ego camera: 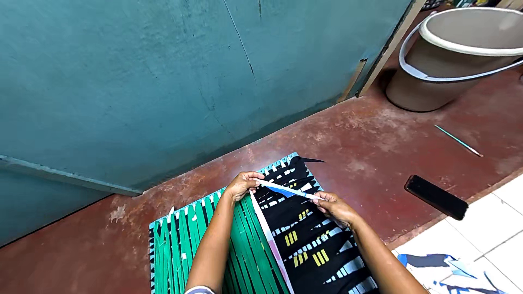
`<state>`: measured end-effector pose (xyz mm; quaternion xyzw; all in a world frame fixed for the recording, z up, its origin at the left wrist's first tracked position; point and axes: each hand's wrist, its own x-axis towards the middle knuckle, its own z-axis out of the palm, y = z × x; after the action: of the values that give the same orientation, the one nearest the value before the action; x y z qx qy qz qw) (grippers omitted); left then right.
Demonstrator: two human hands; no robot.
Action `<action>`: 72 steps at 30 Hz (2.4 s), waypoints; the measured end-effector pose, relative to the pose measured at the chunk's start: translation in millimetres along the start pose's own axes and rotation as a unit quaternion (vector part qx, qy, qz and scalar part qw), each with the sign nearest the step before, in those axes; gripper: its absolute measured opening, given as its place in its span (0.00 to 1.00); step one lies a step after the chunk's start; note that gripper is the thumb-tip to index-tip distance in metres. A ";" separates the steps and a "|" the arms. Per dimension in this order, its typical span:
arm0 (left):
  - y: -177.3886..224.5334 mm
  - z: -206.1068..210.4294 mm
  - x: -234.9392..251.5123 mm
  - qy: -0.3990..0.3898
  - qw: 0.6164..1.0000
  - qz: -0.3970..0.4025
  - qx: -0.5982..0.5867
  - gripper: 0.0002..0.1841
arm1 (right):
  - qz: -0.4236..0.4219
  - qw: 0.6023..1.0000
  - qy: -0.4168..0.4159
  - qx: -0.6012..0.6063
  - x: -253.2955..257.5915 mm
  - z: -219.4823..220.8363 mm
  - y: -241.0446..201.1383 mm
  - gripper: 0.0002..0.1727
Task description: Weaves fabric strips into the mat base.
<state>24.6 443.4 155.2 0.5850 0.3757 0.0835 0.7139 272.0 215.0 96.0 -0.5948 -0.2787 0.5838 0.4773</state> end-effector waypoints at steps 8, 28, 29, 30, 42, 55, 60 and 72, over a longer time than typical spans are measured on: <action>-11.8 -38.7 33.7 0.108 0.991 -0.005 0.075 0.07 | -0.071 0.992 0.100 0.034 28.8 45.5 35.9 0.09; -63.6 -49.6 63.4 0.242 0.935 -0.017 0.260 0.07 | -0.133 0.979 0.079 -0.129 66.0 72.1 91.1 0.11; -62.0 -49.2 62.9 0.239 0.935 -0.022 0.260 0.08 | -0.149 0.977 0.073 -0.135 66.1 70.8 93.0 0.11; -61.0 -49.3 62.5 0.235 0.936 -0.024 0.260 0.08 | -0.164 0.974 0.063 -0.140 66.2 69.0 94.4 0.11; -64.7 -50.7 63.4 0.215 0.926 -0.005 0.310 0.11 | -0.148 0.982 -0.009 -0.114 70.7 61.1 90.2 0.11; -159.5 154.9 -100.3 0.285 0.824 0.157 0.464 0.17 | -0.022 0.885 -0.103 -0.453 37.6 84.5 55.5 0.18; -191.5 192.2 -146.8 0.226 0.833 -0.005 0.504 0.29 | 0.001 0.849 -0.082 -0.522 21.8 102.6 38.3 0.20; -186.1 152.0 -86.0 0.201 0.847 -0.112 0.480 0.39 | 0.080 0.796 -0.015 -0.599 -43.7 98.2 40.9 0.22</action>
<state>0.9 221.8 30.9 0.7787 0.5676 -0.0718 0.2575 161.4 184.1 91.7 -0.7734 -0.5314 0.3446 -0.0271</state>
